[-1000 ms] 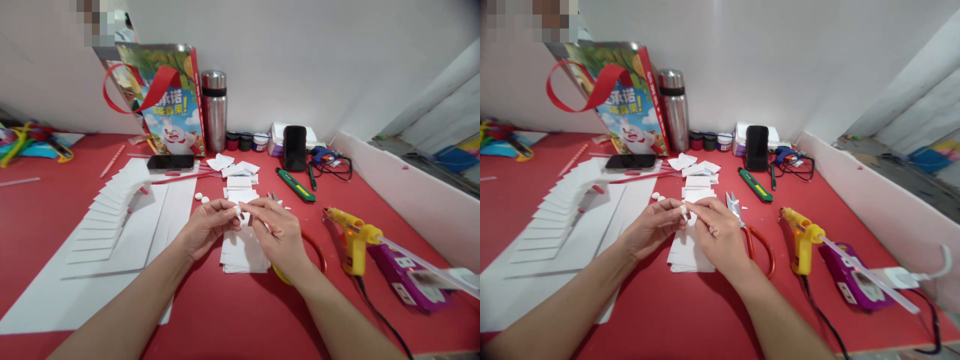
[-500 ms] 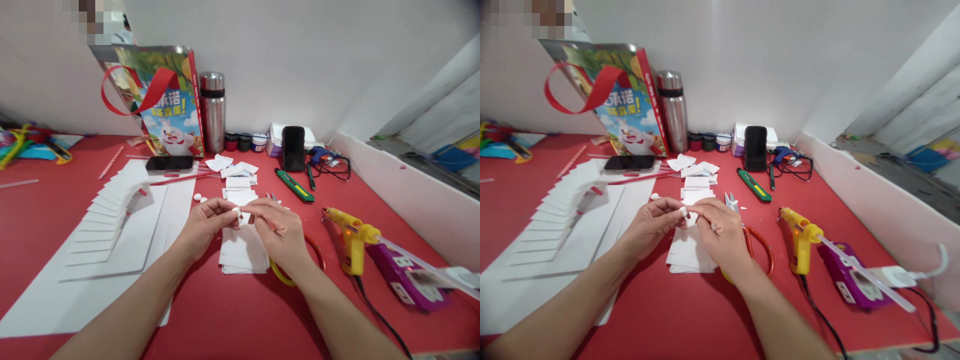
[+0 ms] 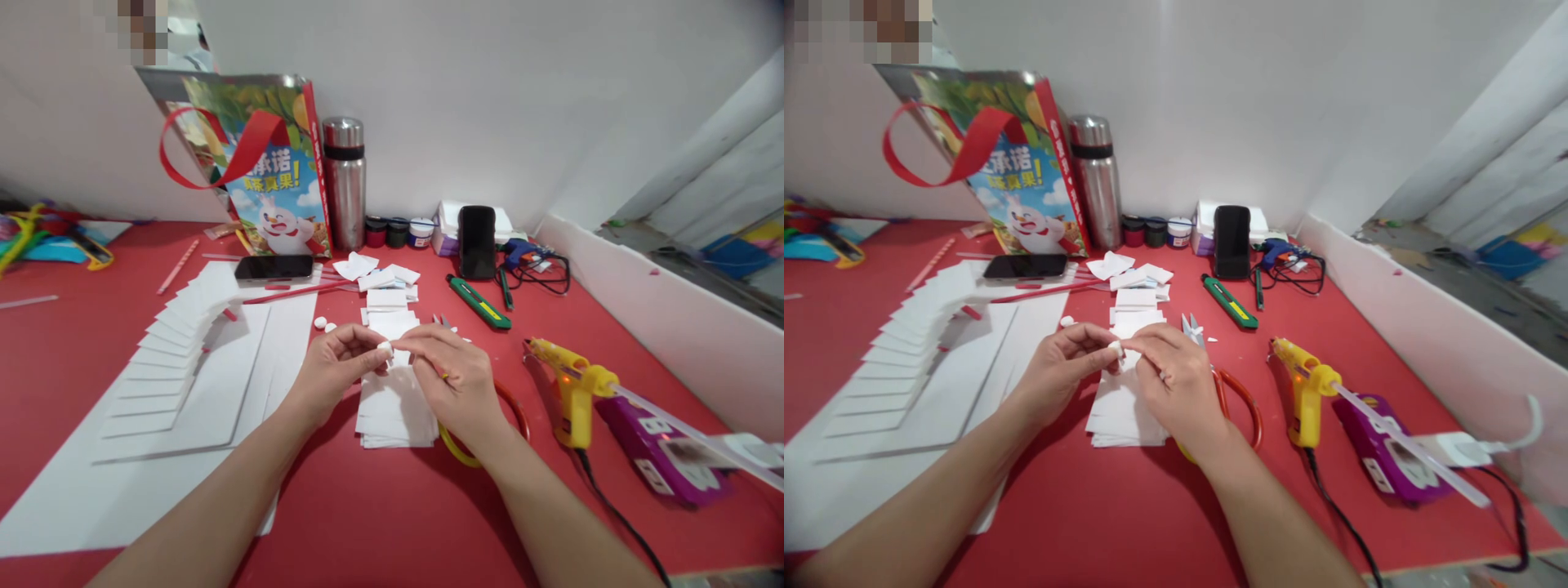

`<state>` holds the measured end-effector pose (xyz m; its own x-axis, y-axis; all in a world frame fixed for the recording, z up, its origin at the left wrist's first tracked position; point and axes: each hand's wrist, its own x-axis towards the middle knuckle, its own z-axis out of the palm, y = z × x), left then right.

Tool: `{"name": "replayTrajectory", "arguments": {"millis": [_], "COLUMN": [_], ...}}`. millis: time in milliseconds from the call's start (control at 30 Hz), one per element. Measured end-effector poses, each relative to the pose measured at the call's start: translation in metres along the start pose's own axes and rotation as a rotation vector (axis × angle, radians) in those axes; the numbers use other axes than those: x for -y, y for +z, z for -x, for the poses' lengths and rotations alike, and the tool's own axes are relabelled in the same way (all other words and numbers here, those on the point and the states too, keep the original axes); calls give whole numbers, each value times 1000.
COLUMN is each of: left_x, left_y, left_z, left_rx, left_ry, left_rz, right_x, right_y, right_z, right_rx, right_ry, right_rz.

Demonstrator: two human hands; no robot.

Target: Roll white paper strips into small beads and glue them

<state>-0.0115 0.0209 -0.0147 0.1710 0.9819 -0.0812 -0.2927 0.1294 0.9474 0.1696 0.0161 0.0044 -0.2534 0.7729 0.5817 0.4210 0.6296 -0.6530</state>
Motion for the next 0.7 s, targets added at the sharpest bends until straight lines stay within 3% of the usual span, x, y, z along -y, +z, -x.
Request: {"name": "replayTrajectory", "arguments": {"millis": [267, 333, 500, 700], "left_x": [1, 1, -2, -5], "left_y": [1, 1, -1, -2], "left_z": [1, 0, -1, -2], "left_rx": [87, 90, 78, 101], "left_ry": [34, -10, -134, -152], "left_rz": [-69, -4, 230, 336], "right_x": [7, 10, 9, 13], "right_y": [0, 0, 3, 7], "right_z": [2, 0, -6, -6], "right_rx": [-18, -58, -86, -19], "right_ry": [-37, 86, 551, 593], "right_rz": [9, -72, -361, -456]}}
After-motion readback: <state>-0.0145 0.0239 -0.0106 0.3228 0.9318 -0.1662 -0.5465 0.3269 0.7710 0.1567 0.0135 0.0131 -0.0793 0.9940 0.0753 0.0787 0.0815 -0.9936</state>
